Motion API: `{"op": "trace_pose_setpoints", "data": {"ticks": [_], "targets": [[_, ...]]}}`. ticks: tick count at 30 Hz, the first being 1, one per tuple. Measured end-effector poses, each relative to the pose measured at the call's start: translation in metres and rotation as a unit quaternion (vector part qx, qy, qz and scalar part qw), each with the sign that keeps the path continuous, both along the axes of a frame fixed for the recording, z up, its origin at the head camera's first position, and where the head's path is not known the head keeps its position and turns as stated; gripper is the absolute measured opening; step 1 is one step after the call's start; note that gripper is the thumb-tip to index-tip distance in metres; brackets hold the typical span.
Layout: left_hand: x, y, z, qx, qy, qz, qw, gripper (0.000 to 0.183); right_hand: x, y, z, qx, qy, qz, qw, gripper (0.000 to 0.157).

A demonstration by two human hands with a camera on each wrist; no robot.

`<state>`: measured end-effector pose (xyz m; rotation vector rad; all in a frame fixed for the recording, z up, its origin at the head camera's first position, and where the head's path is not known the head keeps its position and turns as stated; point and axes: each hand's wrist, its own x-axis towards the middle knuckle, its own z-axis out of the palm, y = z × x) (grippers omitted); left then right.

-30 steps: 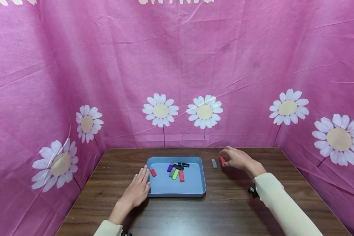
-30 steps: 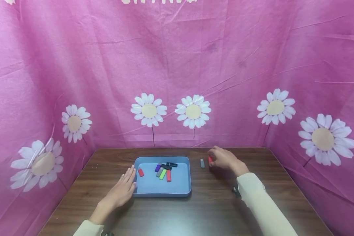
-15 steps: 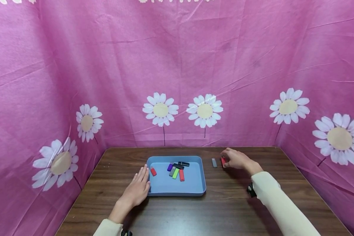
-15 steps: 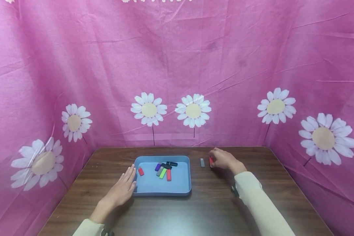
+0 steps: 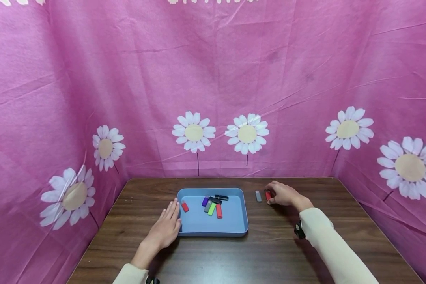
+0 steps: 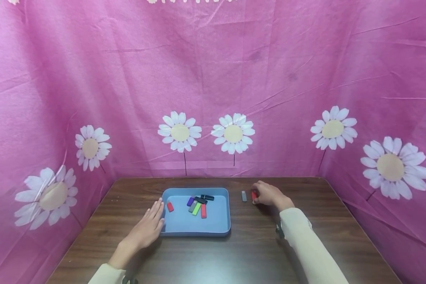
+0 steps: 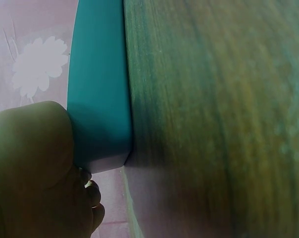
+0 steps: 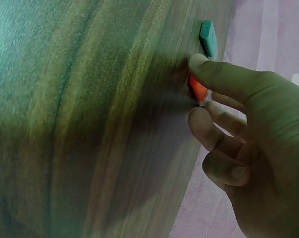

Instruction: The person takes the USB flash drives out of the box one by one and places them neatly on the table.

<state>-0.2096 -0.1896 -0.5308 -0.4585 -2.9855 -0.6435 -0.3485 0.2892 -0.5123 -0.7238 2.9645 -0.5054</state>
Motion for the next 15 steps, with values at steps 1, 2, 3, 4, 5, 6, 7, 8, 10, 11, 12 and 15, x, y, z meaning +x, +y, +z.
{"op": "trace_pose_setpoints", "data": {"ticks": [1,2,3,4,5,6,7,8,10,11,12,15], "targets": [[-0.0004,0.0006,0.0006,-0.008,-0.003,0.003,1.0000,0.061,0.0002,0.0000,0.0001,0.000,-0.003,-0.001,1.000,0.053],[-0.0003,0.0016,0.0024,-0.008,-0.009,0.006,0.9999,0.061,0.0006,0.0000,0.0005,0.000,-0.005,-0.001,1.000,0.053],[-0.0006,0.0019,0.0027,-0.015,-0.012,0.007,0.9998,0.061,0.0010,-0.0003,0.0009,-0.001,-0.008,-0.003,1.000,0.052],[-0.0008,0.0021,0.0029,-0.013,-0.012,0.007,0.9998,0.061,0.0015,-0.0006,0.0012,-0.002,-0.011,-0.007,1.000,0.051],[-0.0011,0.0022,0.0026,-0.016,-0.011,0.008,0.9998,0.061,0.0017,-0.0011,0.0014,-0.003,-0.012,-0.007,1.000,0.050],[-0.0013,0.0022,0.0021,-0.013,-0.009,0.007,0.9998,0.061,0.0020,-0.0015,0.0016,-0.002,-0.010,-0.004,1.000,0.049],[-0.0015,0.0022,0.0018,-0.016,-0.007,0.008,0.9998,0.061,0.0023,-0.0022,0.0017,-0.003,-0.010,-0.004,1.000,0.048],[-0.0014,0.0020,0.0011,-0.017,-0.003,0.007,0.9998,0.061,0.0027,-0.0029,0.0018,-0.003,-0.010,-0.002,1.000,0.048],[-0.0011,0.0018,0.0000,-0.011,0.005,0.006,0.9999,0.061,0.0038,-0.0040,0.0016,-0.004,-0.008,0.000,1.000,0.047],[-0.0008,0.0019,0.0000,-0.012,0.006,0.007,0.9999,0.061,0.0044,-0.0044,0.0015,-0.005,-0.009,0.000,1.000,0.047],[-0.0005,0.0020,-0.0001,-0.011,0.005,0.007,0.9999,0.061,0.0051,-0.0046,0.0012,-0.004,-0.009,0.001,1.000,0.047],[0.0009,0.0023,0.0019,-0.010,0.004,0.008,0.9999,0.060,0.0065,-0.0055,0.0016,-0.008,-0.014,-0.005,1.000,0.047]]}}
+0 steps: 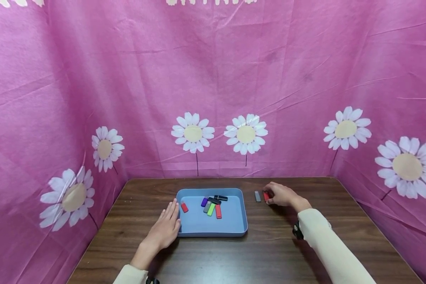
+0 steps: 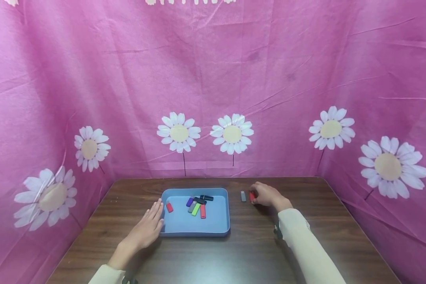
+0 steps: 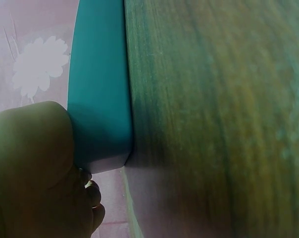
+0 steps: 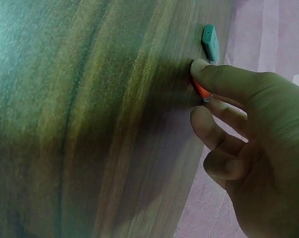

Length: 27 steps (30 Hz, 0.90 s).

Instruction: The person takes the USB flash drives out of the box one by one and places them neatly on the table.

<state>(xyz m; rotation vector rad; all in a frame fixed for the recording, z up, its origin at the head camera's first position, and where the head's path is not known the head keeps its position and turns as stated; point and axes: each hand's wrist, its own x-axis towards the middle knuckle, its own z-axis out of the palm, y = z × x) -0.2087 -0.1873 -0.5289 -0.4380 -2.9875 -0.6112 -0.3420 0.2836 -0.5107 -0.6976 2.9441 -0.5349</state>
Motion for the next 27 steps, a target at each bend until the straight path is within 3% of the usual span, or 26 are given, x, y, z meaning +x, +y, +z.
{"op": "trace_pose_setpoints", "data": {"ticks": [18,27], "targets": [[0.001,0.001,0.000,-0.012,-0.012,0.001,0.9999,0.060,0.005,0.006,0.005,-0.008,-0.009,0.006,1.000,0.049],[0.001,0.000,0.001,-0.017,-0.018,0.004,0.9997,0.060,0.002,-0.004,0.013,-0.024,-0.006,0.003,1.000,0.028]]}}
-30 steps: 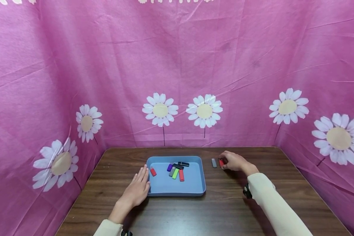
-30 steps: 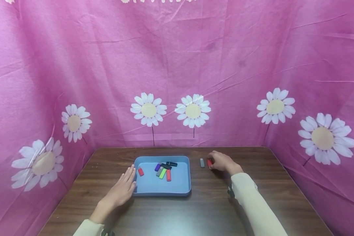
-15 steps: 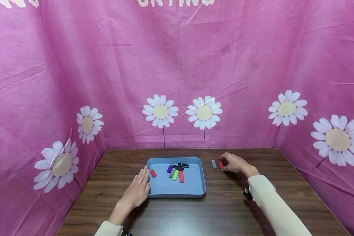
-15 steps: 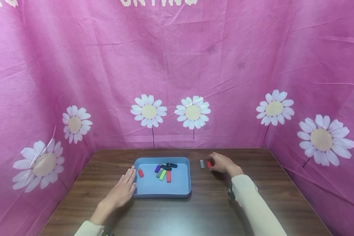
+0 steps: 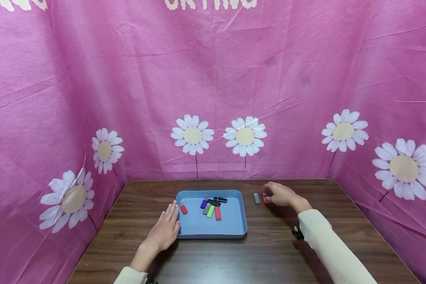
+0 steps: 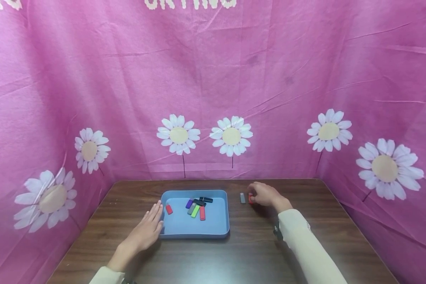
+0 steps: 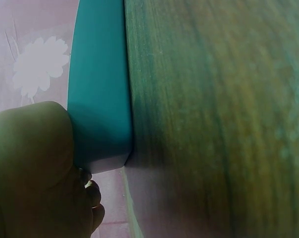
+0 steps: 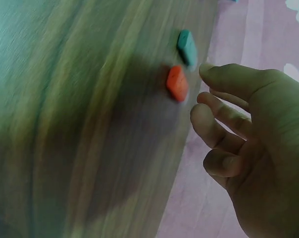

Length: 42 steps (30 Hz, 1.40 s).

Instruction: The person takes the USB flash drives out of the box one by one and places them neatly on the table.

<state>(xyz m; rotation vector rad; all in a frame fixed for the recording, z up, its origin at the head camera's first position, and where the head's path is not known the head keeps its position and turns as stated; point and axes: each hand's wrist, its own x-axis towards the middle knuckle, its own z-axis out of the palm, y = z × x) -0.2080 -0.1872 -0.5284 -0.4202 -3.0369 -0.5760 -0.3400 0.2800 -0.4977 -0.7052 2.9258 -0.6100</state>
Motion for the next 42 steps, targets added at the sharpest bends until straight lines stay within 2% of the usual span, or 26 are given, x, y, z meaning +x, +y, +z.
{"op": "trace_pose_setpoints", "data": {"ticks": [5,9,17,22,30,35,42], "targets": [[0.000,0.000,0.001,-0.002,-0.001,0.001,1.0000,0.060,0.000,-0.015,0.008,-0.012,-0.019,-0.001,1.000,0.012],[0.001,0.000,0.001,0.004,-0.001,-0.001,1.0000,0.061,0.001,-0.026,0.014,0.004,0.002,0.006,1.000,0.003],[0.001,-0.002,-0.005,0.038,0.029,-0.011,0.9988,0.061,0.005,-0.046,0.027,0.021,0.044,0.036,0.998,0.010],[0.000,-0.003,-0.008,0.018,0.031,-0.007,0.9993,0.061,0.006,-0.062,0.034,0.032,0.069,0.062,0.995,0.011],[0.003,0.000,0.004,0.016,0.011,-0.004,0.9998,0.059,0.012,-0.089,0.046,0.040,0.096,0.098,0.990,0.010],[0.002,0.001,0.004,0.002,0.007,-0.001,1.0000,0.058,0.013,-0.105,0.050,0.058,0.102,0.108,0.987,0.015],[0.004,0.001,0.007,0.008,0.002,-0.001,1.0000,0.059,0.013,-0.125,0.055,0.067,0.106,0.128,0.984,0.013]]}}
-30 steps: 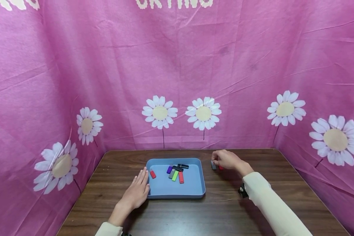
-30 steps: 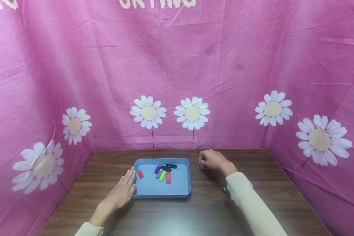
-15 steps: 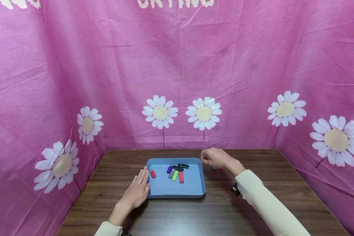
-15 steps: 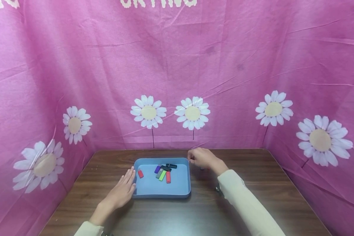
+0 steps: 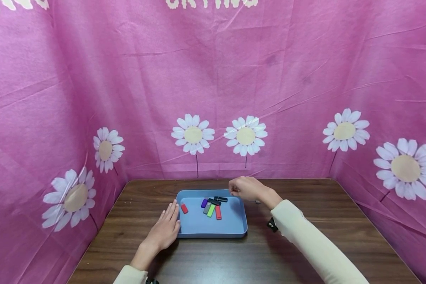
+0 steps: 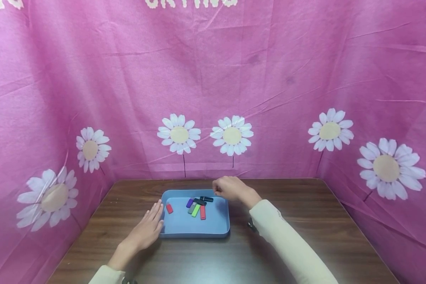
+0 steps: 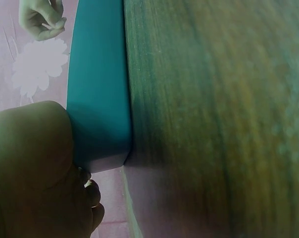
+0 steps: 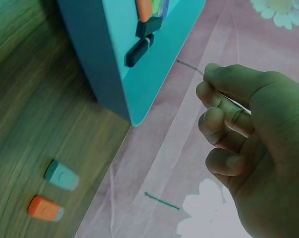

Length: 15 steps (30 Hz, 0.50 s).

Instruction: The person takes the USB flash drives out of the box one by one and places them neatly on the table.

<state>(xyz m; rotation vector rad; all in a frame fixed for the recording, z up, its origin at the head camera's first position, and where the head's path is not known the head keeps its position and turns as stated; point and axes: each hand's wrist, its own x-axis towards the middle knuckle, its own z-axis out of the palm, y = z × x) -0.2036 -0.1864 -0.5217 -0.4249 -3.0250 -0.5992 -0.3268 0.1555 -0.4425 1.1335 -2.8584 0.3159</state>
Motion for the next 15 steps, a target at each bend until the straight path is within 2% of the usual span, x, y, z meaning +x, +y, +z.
{"op": "trace_pose_setpoints", "data": {"ticks": [15], "targets": [[-0.001,0.000,-0.001,-0.001,-0.005,0.005,1.0000,0.060,-0.001,-0.030,-0.001,0.001,-0.028,0.004,1.000,0.005]]}}
